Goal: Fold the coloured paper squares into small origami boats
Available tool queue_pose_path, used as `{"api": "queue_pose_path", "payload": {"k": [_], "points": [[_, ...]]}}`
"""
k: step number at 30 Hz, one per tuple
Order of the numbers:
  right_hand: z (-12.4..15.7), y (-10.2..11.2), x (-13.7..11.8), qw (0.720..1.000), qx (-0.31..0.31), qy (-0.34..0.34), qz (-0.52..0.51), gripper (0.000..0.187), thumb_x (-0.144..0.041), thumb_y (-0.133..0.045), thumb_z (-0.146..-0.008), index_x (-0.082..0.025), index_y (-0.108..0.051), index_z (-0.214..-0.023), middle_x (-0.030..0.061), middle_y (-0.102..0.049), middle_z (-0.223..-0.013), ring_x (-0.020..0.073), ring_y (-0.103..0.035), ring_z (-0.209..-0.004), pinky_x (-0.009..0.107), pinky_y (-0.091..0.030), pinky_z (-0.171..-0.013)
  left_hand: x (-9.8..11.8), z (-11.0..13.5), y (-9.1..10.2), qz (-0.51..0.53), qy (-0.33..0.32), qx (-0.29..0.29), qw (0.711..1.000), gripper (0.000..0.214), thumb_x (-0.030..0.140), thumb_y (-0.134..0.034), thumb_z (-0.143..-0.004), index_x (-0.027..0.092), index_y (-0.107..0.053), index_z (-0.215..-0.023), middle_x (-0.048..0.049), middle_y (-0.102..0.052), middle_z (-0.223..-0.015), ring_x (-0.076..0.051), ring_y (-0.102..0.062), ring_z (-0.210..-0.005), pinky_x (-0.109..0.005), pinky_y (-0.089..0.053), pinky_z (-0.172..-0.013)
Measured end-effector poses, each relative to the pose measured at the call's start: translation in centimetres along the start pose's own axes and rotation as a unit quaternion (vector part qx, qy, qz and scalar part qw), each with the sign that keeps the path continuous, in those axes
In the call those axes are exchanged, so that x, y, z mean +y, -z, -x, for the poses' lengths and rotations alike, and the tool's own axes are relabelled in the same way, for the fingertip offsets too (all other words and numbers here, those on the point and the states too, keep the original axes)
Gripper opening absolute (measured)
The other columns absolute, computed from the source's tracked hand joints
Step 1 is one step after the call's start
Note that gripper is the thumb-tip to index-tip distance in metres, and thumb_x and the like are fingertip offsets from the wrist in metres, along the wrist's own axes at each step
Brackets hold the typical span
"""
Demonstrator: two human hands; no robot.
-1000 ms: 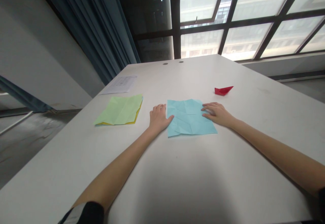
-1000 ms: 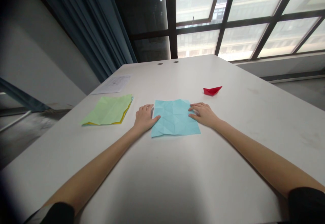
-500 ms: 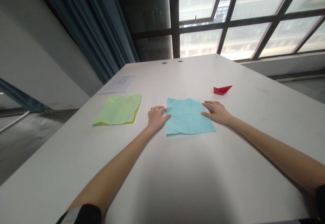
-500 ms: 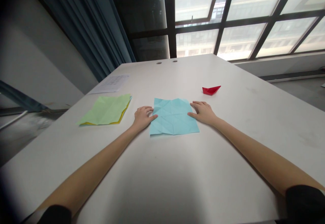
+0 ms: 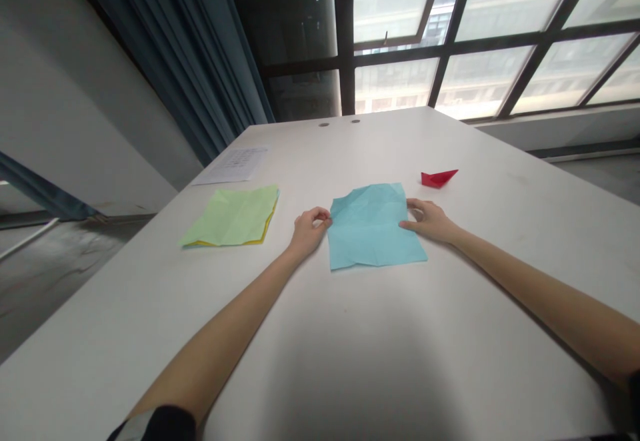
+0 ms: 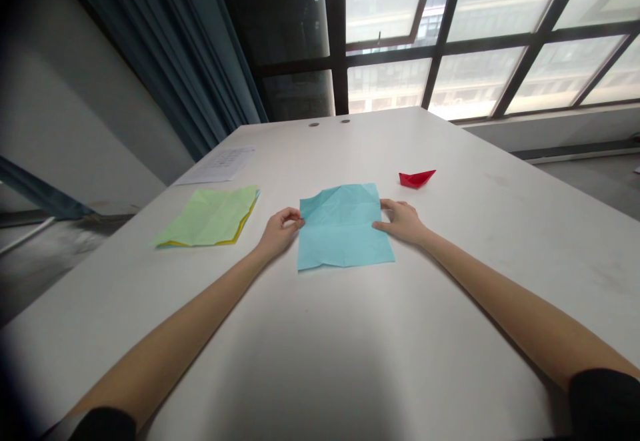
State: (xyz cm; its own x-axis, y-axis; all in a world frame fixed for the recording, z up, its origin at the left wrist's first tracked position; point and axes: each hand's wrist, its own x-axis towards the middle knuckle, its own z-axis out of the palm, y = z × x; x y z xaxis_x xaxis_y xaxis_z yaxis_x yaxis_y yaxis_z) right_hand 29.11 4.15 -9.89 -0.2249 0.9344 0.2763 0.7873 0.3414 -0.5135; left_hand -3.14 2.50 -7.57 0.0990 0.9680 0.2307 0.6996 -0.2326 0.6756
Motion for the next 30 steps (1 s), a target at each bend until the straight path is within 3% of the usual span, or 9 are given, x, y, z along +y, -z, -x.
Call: {"api": "queue_pose_path", "payload": {"k": [5, 10, 17, 23, 27, 30], "points": [[0.3, -0.2, 0.4, 0.972, -0.028, -0.041, -0.23, 0.053, -0.039, -0.064, -0.067, -0.019, -0.053, -0.114, 0.0037, -0.066, -0.087, 0.0199, -0.063, -0.08, 0.038, -0.05, -0.077, -0.4, 0.1, -0.1, 0.001, -0.053, -0.019, 0.998, 0.036, 0.023, -0.054, -0.069, 0.02, -0.059, -0.105, -0.0019, -0.066, -0.095, -0.017, -0.056, -0.096, -0.033, -0.039, -0.089], [0.5, 0.6, -0.8, 0.957, -0.063, -0.03, -0.28, 0.029, -0.036, -0.06, -0.069, -0.016, -0.065, -0.09, 0.0053, -0.068, -0.092, 0.023, -0.061, -0.088, 0.038, -0.048, -0.082, 0.2, 0.3, 0.3, -0.049, -0.06, -0.054, 0.996, 0.025, 0.021, -0.047, -0.071, 0.021, -0.068, -0.086, -0.0004, -0.067, -0.096, -0.019, -0.054, -0.098, -0.035, -0.036, -0.093], [0.2, 0.7, -0.9, 0.983, -0.064, 0.023, -0.172, 0.024, -0.027, -0.047, -0.074, -0.019, -0.068, -0.082, 0.004, -0.068, -0.084, 0.0206, -0.061, -0.079, 0.035, -0.05, -0.074, 0.6, 0.3, 0.5, -0.097, -0.044, -0.06, 0.993, 0.033, 0.013, -0.042, -0.073, 0.027, -0.071, -0.081, 0.0011, -0.066, -0.096, -0.02, -0.044, -0.107, -0.039, -0.029, -0.098], [-0.3, 1.4, -1.1, 0.991, -0.039, 0.115, -0.052, 0.033, -0.018, -0.038, -0.077, -0.021, -0.07, -0.084, 0.0054, -0.064, -0.092, 0.0209, -0.058, -0.089, 0.039, -0.046, -0.083, 1.0, 0.3, 0.7, -0.127, -0.036, -0.043, 0.99, 0.034, 0.015, -0.04, -0.076, 0.027, -0.071, -0.077, -0.0001, -0.064, -0.096, -0.021, -0.041, -0.106, -0.041, -0.029, -0.097], [-0.9, 2.9, -2.9, 0.988, -0.029, 0.152, 0.024, 0.031, -0.024, -0.039, -0.082, -0.022, -0.069, -0.09, 0.007, -0.065, -0.095, 0.0242, -0.057, -0.094, 0.044, -0.042, -0.087, 3.5, 0.4, 1.6, -0.156, -0.11, -0.064, 0.98, 0.029, 0.019, -0.041, -0.079, 0.025, -0.069, -0.085, -0.0024, -0.064, -0.096, -0.021, -0.045, -0.104, -0.041, -0.032, -0.095], [-0.6, 3.3, -5.4, 0.979, -0.058, 0.188, 0.055, 0.032, -0.031, -0.039, -0.086, -0.021, -0.064, -0.103, 0.0075, -0.064, -0.103, 0.0247, -0.055, -0.101, 0.044, -0.041, -0.091, 5.5, 0.7, 1.7, -0.166, -0.211, -0.138, 0.953, 0.03, 0.026, -0.041, -0.084, 0.019, -0.063, -0.103, -0.0056, -0.062, -0.106, -0.019, -0.047, -0.108, -0.036, -0.033, -0.097]]}}
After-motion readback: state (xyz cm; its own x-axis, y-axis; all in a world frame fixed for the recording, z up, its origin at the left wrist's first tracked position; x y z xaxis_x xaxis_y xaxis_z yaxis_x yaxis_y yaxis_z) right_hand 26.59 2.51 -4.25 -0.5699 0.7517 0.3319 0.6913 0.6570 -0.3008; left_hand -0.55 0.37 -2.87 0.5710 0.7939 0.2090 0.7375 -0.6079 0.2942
